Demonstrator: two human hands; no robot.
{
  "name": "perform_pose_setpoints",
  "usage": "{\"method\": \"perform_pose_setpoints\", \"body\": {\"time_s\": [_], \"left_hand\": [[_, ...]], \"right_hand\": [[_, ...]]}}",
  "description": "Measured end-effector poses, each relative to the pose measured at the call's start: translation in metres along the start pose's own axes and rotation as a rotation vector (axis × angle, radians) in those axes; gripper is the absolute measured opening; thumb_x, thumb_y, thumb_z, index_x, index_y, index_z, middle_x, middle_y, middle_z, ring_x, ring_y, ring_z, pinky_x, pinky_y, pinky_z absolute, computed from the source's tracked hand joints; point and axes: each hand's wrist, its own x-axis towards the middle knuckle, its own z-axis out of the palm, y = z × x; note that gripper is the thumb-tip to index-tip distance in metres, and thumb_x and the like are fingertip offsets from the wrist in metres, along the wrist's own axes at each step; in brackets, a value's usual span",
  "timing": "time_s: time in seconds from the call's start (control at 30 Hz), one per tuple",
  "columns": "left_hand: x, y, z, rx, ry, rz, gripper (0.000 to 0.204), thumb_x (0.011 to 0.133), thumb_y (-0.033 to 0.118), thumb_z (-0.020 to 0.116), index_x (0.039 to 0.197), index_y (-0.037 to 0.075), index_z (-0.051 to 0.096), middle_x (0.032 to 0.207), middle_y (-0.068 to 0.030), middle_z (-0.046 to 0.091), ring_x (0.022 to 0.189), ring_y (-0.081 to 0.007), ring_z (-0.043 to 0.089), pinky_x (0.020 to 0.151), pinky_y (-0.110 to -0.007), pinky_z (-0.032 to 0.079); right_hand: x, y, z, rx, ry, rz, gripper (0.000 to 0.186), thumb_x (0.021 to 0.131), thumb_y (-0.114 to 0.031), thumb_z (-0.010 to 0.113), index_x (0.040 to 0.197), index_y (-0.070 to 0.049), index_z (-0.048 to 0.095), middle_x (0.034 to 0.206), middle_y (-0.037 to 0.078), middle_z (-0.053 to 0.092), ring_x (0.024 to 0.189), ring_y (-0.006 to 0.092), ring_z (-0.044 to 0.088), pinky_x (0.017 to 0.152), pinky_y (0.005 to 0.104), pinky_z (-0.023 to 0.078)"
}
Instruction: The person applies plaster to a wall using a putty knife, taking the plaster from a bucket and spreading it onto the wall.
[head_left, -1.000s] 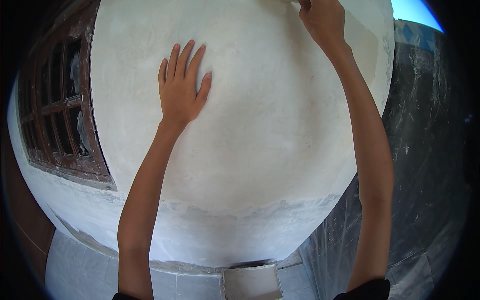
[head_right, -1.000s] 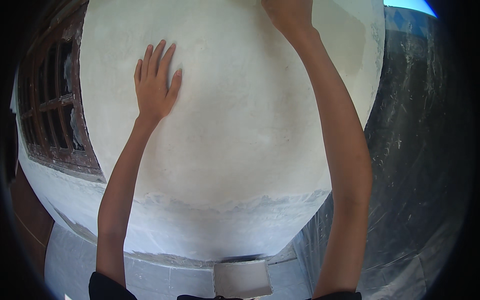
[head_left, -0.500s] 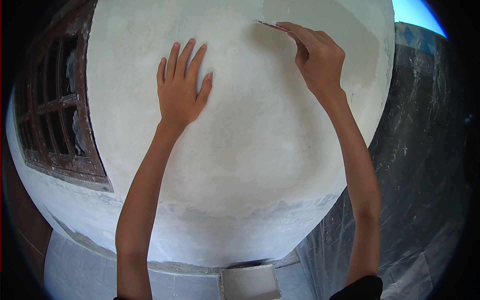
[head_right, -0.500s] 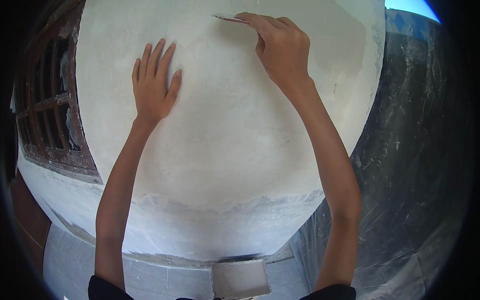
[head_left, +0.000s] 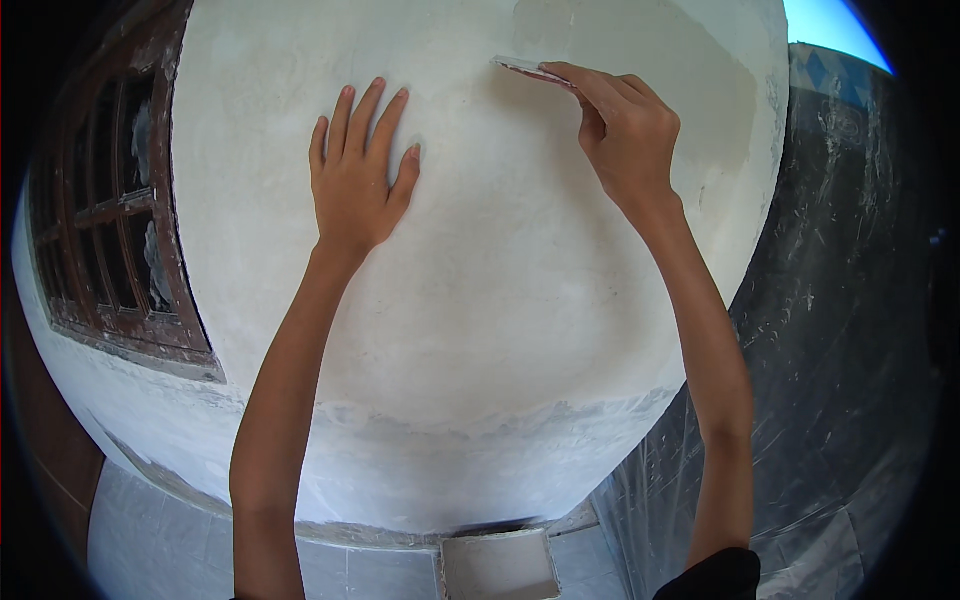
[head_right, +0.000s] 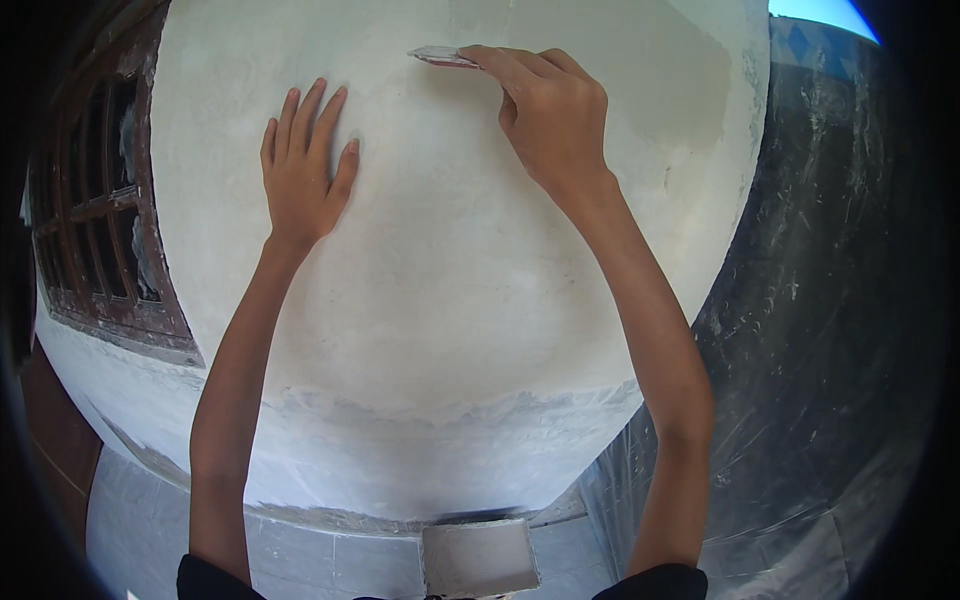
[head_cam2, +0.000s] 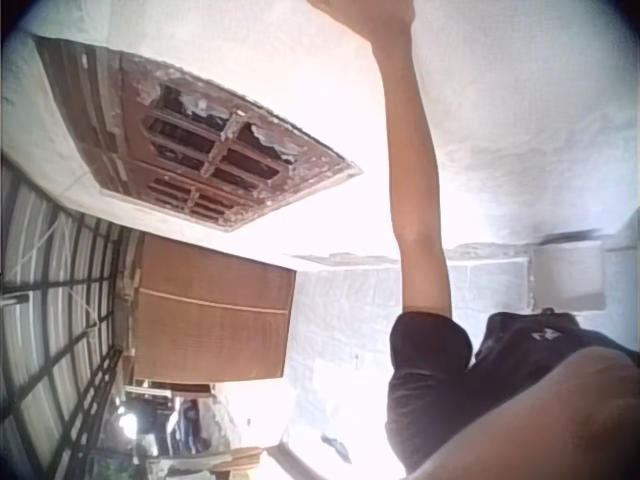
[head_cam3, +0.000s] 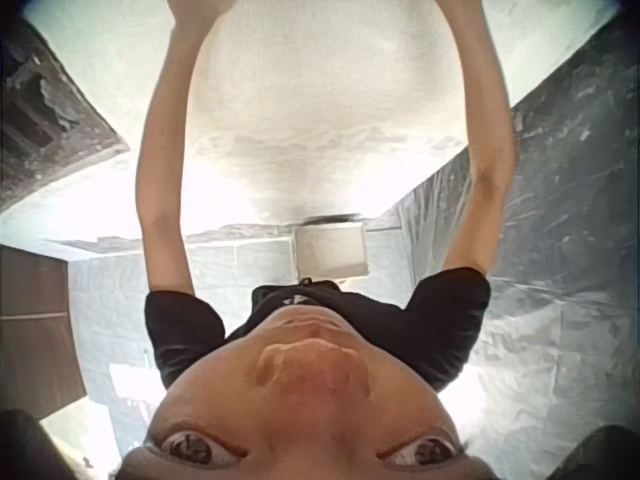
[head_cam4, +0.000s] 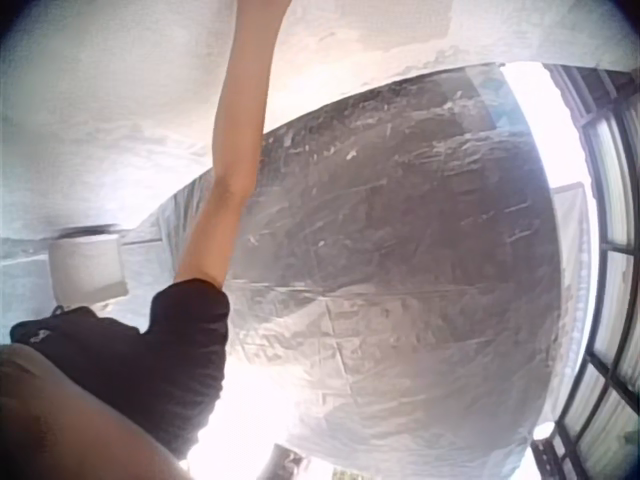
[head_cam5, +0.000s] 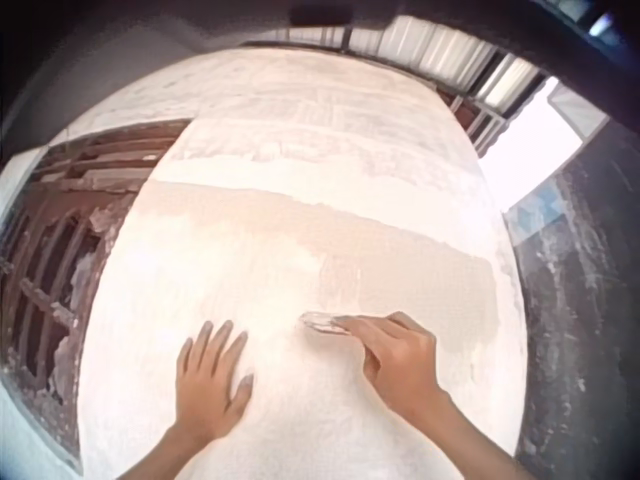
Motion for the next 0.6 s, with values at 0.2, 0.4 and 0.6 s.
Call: {"method": "perform_pose_setpoints", "body": {"time_s": [0.2, 0.4, 0.6], "left_hand": [[0.006, 0.006, 0.008, -0.018, 0.026, 0.014, 0.051, 0.096, 0.034, 0.053, 0.145, 0.020, 0.052, 0.155, -0.0036, 0.043, 0.147, -0.0295, 0.032, 0.118, -0.052, 0.021], [0.000, -0.002, 0.004, 0.022, 0.028, -0.003, 0.051, 0.095, 0.034, 0.053, 0.144, 0.021, 0.053, 0.154, -0.0038, 0.044, 0.146, -0.0297, 0.033, 0.118, -0.051, 0.021], [0.003, 0.003, 0.006, -0.010, 0.028, 0.001, 0.051, 0.095, 0.033, 0.054, 0.144, 0.021, 0.053, 0.154, -0.0038, 0.045, 0.146, -0.0297, 0.033, 0.118, -0.051, 0.021]], "right_hand": [[0.052, 0.051, 0.012, -0.132, 0.087, -0.043, 0.031, 0.077, 0.005, 0.062, 0.100, -0.011, 0.076, 0.099, 0.008, 0.076, 0.076, 0.0290, 0.069, 0.071, 0.0374, 0.056], [-0.015, 0.010, 0.006, -0.108, 0.007, -0.015, 0.053, 0.071, 0.006, 0.069, 0.114, -0.024, 0.074, 0.100, -0.003, 0.076, 0.074, 0.0197, 0.065, 0.061, 0.0288, 0.056], [0.049, 0.034, 0.012, -0.101, 0.093, 0.019, 0.045, 0.074, 0.008, 0.066, 0.110, -0.018, 0.075, 0.103, 0.004, 0.076, 0.074, 0.0238, 0.067, 0.068, 0.0318, 0.057]]}}
